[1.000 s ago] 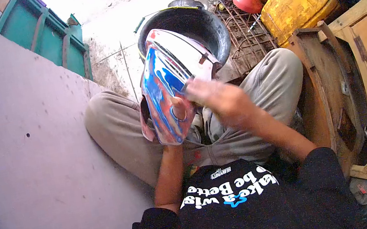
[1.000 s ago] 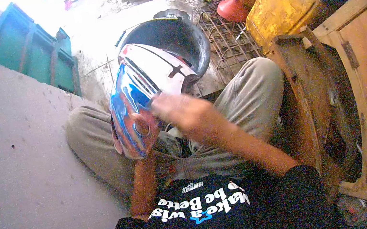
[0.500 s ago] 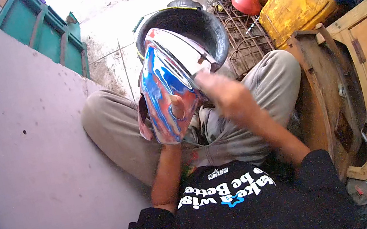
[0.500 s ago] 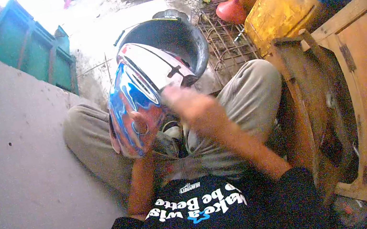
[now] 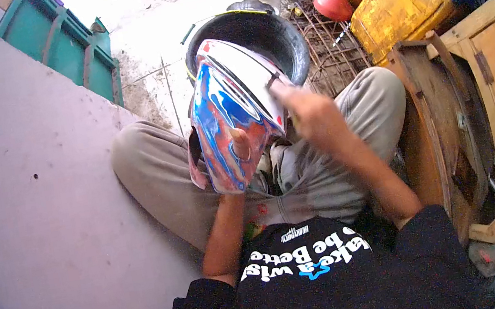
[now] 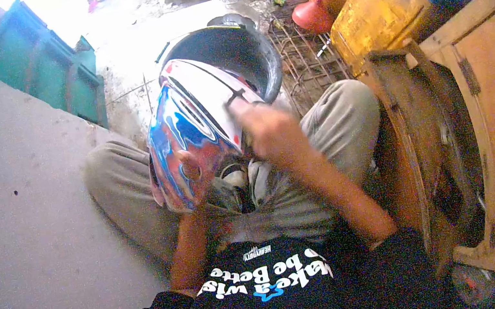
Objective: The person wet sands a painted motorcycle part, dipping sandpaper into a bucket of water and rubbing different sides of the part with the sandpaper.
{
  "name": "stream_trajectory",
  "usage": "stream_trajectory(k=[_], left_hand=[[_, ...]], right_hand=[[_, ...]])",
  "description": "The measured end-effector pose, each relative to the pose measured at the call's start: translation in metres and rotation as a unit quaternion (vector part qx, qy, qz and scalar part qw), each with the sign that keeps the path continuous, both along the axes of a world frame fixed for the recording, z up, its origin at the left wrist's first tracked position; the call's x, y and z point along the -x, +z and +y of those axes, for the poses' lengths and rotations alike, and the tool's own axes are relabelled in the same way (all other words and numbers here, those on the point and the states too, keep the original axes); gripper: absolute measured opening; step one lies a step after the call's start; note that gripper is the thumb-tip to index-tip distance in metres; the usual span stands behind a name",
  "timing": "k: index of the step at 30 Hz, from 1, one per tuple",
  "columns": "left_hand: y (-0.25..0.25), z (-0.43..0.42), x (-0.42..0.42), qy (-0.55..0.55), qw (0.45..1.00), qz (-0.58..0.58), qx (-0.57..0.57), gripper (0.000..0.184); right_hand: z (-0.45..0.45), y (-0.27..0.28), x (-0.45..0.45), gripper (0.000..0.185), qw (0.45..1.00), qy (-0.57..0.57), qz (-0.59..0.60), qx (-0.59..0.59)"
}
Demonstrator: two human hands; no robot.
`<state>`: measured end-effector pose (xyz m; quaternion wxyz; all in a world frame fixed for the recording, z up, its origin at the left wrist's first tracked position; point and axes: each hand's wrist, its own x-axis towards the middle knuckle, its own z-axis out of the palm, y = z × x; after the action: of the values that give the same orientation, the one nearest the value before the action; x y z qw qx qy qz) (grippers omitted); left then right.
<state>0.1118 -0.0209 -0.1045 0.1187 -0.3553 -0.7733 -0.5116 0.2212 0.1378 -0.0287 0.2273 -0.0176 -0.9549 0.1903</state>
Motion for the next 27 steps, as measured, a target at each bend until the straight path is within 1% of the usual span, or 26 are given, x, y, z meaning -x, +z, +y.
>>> stream_trajectory(k=[1,2,3,5,6,7,9,10,11,13,14,15,17,18,19,21,22,23,25,26,27], left_hand=[[0.000,0.000,0.000,0.001,1.000,0.000,0.001,0.080],[0.001,-0.001,0.000,0.001,1.000,-0.002,0.001,0.081],[0.001,-0.001,0.000,0.001,1.000,-0.001,0.001,0.081],[0.002,-0.001,0.000,-0.003,1.000,0.000,0.002,0.081],[0.002,0.001,0.000,-0.003,1.000,0.001,0.001,0.081],[0.001,0.001,-0.001,-0.004,1.000,0.002,0.002,0.081],[0.001,0.003,0.001,0.000,1.000,0.003,0.001,0.081],[0.001,0.001,0.000,0.001,1.000,0.003,0.001,0.081],[0.001,0.001,0.000,0.000,1.000,0.002,0.000,0.081],[0.002,0.000,0.000,-0.002,1.000,0.004,0.001,0.081],[0.001,0.000,0.000,-0.002,1.000,0.003,0.002,0.081],[0.001,0.000,0.000,-0.001,1.000,0.004,0.002,0.082],[0.001,0.001,0.001,0.002,1.000,0.005,0.001,0.082],[0.002,-0.001,0.001,0.003,1.000,0.003,0.002,0.082],[0.002,-0.001,0.001,0.003,1.000,0.002,0.001,0.082],[0.002,-0.001,0.001,0.003,1.000,0.001,-0.001,0.082],[0.001,-0.001,0.001,0.003,1.000,0.002,-0.002,0.082],[0.001,-0.001,0.000,0.004,1.000,0.002,-0.003,0.082],[0.002,0.001,0.002,0.006,1.000,0.004,-0.006,0.082],[0.002,0.000,0.002,0.010,1.000,0.003,-0.005,0.082],[0.002,-0.001,0.003,0.009,1.000,0.002,-0.005,0.082]], right_hand=[[-0.008,0.009,0.003,0.043,0.999,0.023,0.016,-0.024],[-0.022,0.021,-0.002,0.043,0.995,0.089,0.044,-0.014],[-0.033,0.032,-0.004,0.042,0.994,0.104,0.024,0.021],[-0.002,0.014,0.006,0.040,0.998,0.053,0.011,-0.028],[0.012,0.010,0.013,0.040,0.998,-0.039,-0.034,0.027],[0.022,0.008,0.018,0.040,0.993,-0.077,-0.062,0.060],[0.003,0.008,0.012,0.040,1.000,0.013,-0.014,-0.014],[-0.012,0.020,0.010,0.040,0.994,0.092,0.039,-0.033],[-0.023,0.029,0.010,0.040,0.992,0.119,0.040,-0.003],[0.005,0.024,0.023,0.040,0.995,0.089,-0.003,-0.033],[0.020,0.015,0.032,0.039,1.000,0.006,-0.022,0.009],[0.032,0.019,0.036,0.040,0.985,-0.069,-0.147,0.050],[0.013,0.011,0.033,0.038,0.998,0.037,-0.007,-0.045],[0.001,0.017,0.032,0.038,0.988,0.126,0.076,-0.042],[-0.014,0.026,0.027,0.038,0.987,0.143,0.066,0.015],[0.012,0.025,0.034,0.040,0.993,0.115,0.002,-0.034],[0.028,0.027,0.042,0.041,0.996,0.035,-0.078,-0.032],[0.038,0.029,0.047,0.044,0.986,-0.043,-0.155,0.038],[0.022,0.026,0.044,0.041,0.997,0.067,-0.042,-0.010],[0.010,0.024,0.040,0.040,0.992,0.124,0.012,-0.029],[-0.001,0.028,0.037,0.038,0.984,0.173,0.034,-0.005]])
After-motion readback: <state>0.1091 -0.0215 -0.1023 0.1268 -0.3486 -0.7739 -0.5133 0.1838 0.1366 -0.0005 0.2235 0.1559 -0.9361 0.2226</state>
